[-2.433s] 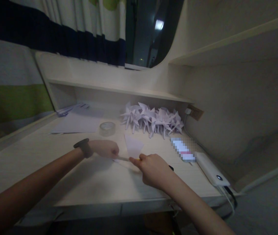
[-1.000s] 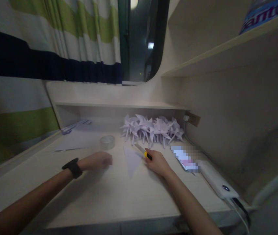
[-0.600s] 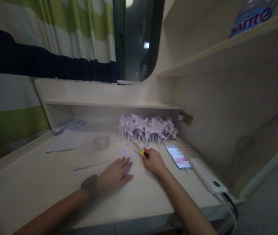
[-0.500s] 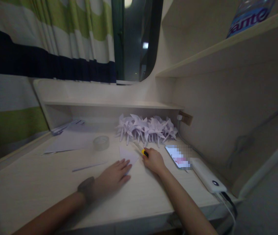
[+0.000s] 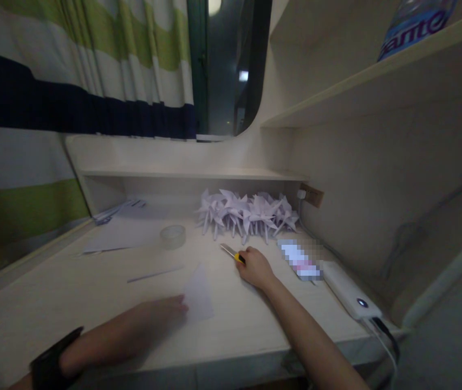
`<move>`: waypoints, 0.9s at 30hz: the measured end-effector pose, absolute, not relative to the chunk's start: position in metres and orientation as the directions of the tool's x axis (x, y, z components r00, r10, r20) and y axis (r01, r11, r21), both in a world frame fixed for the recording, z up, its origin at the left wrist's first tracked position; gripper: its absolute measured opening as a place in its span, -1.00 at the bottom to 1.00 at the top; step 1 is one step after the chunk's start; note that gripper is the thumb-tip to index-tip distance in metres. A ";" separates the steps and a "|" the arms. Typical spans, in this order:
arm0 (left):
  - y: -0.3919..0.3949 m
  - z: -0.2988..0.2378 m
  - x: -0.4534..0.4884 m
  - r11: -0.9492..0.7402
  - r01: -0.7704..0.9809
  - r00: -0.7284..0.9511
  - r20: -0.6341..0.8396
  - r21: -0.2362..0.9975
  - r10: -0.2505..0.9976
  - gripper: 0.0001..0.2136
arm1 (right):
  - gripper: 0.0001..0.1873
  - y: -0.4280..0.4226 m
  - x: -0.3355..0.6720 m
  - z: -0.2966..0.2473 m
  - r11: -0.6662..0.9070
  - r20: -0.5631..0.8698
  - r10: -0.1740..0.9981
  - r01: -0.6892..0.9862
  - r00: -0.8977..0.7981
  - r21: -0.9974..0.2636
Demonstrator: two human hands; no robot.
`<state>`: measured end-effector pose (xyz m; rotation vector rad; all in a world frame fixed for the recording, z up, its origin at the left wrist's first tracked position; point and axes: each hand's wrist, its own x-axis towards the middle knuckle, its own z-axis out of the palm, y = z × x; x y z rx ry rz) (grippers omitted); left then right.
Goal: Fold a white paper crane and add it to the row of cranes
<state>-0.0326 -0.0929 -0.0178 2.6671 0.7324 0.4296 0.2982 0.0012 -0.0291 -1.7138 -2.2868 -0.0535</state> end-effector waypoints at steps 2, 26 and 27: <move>-0.104 -0.012 -0.036 -0.784 0.491 0.774 0.221 0.381 0.593 -0.60 | -0.70 0.001 0.299 -0.031 0.328 0.245 0.925 0.936 -0.290 -0.130; -0.134 -0.034 -0.024 -0.806 0.590 0.614 0.620 0.052 0.489 -0.75 | -0.62 -0.003 0.272 -0.020 -0.014 0.221 0.975 0.999 0.021 -0.030; -0.130 -0.033 -0.026 -0.793 0.608 0.579 0.659 0.043 0.480 -0.74 | -0.61 -0.003 0.272 -0.017 -0.007 0.259 0.966 0.999 0.020 -0.049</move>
